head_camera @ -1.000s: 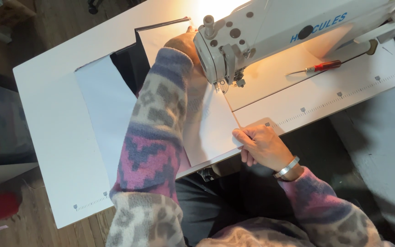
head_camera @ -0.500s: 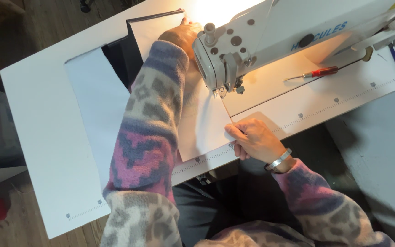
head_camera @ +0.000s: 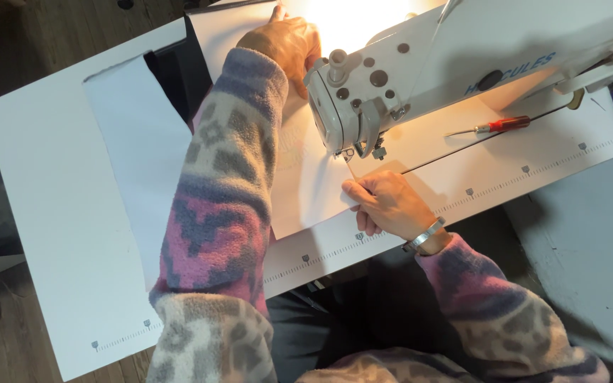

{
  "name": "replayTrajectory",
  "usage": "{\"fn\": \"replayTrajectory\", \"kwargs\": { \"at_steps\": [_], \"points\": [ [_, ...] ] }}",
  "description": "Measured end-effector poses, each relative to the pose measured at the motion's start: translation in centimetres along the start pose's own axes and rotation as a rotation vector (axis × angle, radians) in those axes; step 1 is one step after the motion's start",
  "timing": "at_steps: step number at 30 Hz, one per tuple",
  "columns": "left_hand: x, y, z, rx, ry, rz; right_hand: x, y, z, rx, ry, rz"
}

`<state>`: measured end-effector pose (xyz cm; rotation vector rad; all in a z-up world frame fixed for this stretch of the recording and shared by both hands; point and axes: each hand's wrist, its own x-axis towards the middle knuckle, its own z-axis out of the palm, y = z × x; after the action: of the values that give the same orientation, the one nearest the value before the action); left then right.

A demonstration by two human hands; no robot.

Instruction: Sewing pieces of leather together to assemble a bag using an industrial sewing machine.

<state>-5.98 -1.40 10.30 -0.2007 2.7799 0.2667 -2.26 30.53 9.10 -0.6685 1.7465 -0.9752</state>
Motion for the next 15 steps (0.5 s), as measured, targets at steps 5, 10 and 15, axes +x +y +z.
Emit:
{"fn": "replayTrajectory", "kwargs": {
  "at_steps": [5, 10, 15],
  "points": [
    [-0.5, 0.0, -0.7, -0.003, 0.039, 0.014, 0.3, -1.6, 0.4, -0.133, 0.071, -0.006],
    [-1.7, 0.3, -1.5, -0.037, 0.09, -0.064, 0.0, -0.4, 1.8, -0.602, 0.334, -0.221],
    [-1.4, 0.4, -1.1, -0.083, 0.187, -0.064, -2.3, 0.9, 3.2, -0.985, 0.757, -0.664]
  ]
}}
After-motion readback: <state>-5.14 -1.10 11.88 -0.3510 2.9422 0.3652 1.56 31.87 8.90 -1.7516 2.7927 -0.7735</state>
